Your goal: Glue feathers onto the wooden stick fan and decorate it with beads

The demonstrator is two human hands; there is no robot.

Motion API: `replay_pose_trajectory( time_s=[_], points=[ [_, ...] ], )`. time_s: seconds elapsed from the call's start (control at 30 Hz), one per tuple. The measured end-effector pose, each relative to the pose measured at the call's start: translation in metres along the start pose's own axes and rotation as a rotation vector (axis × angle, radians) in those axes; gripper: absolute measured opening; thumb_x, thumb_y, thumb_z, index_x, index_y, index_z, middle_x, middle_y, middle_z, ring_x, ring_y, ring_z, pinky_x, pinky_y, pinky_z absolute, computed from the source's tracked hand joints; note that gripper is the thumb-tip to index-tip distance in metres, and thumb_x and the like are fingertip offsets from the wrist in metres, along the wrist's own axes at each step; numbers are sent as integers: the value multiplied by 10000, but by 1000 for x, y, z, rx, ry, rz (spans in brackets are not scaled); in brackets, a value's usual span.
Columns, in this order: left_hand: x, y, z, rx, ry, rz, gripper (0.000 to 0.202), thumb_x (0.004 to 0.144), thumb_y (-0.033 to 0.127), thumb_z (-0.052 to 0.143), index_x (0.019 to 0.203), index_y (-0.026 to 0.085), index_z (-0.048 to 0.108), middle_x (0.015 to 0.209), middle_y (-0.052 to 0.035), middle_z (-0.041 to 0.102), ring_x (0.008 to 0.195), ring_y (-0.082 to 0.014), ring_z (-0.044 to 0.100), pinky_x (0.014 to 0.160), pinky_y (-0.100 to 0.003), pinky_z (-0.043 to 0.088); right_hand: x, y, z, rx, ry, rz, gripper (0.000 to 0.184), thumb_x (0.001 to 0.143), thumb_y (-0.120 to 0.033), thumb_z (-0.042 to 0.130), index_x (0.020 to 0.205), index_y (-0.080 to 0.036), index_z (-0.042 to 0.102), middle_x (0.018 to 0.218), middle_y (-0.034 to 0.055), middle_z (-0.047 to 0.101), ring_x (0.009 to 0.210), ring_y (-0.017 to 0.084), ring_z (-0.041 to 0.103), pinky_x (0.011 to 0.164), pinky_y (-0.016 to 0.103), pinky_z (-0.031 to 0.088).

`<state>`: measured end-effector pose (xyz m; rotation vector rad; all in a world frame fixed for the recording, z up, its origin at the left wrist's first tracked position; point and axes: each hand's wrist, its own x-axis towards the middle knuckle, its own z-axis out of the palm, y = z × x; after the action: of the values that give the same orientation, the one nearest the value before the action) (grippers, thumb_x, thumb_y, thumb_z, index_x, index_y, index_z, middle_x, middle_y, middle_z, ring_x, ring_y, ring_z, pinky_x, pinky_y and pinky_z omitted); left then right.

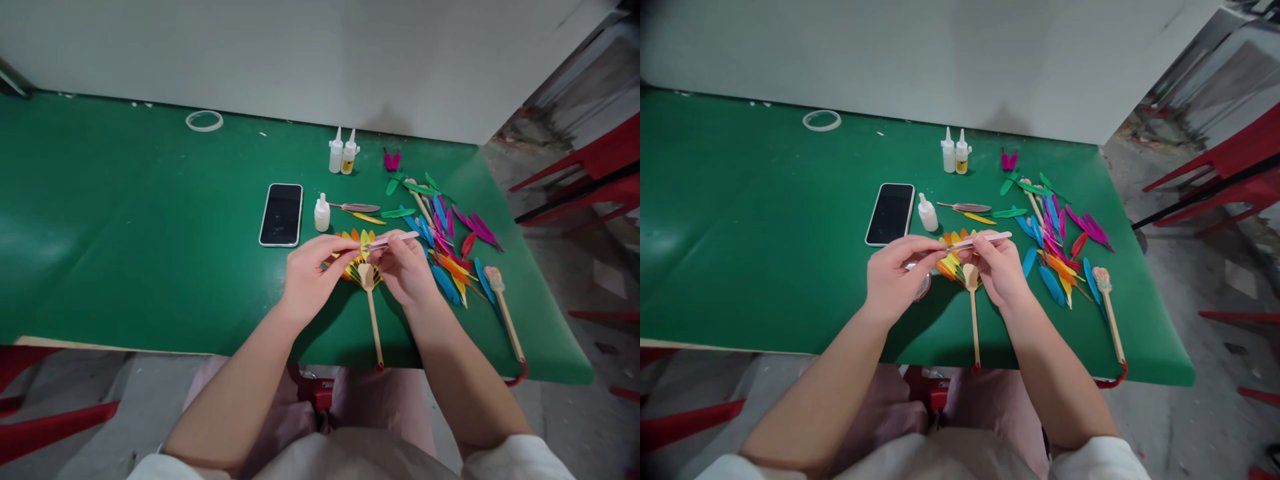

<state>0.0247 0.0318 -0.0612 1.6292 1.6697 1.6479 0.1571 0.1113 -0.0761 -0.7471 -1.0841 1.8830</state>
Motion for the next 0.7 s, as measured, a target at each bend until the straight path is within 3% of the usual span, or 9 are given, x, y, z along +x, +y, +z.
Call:
replay_pose_trajectory(
  time_s=[0.13,0.4,0.6,0.7],
  points=[
    [-2,-2,0,15,35,138,58,741,179,656,793,196,676,761,7,694,683,-79,619,590,-165,491,0,0,1,33,-16,17,250,605,-401,750,679,-197,628,591,-42,646,519,62,593,562,175,509],
    [-6,-6,-5,157,38,421,127,732,105,641,833,181,656,798,-14,697,727,-97,636,692,-198,512,0,3,1,59,-47,58,211,622,-364,746,674,-191,638,590,-35,655,502,63,594,535,164,502],
    [-2,-2,-18,160,173,387,115,710,100,666,795,176,650,747,4,689,702,-90,623,657,-192,498,7,-7,-14,157,116,-19,269,629,-433,724,610,-196,598,489,-70,590,483,54,570,533,162,504],
    [0,-3,-17,137,169,284,43,762,132,624,763,165,652,725,-5,684,700,-93,618,671,-205,496,6,-6,-14,115,72,-79,232,649,-426,714,671,-211,631,525,-64,613,522,58,584,556,168,507]
  ],
)
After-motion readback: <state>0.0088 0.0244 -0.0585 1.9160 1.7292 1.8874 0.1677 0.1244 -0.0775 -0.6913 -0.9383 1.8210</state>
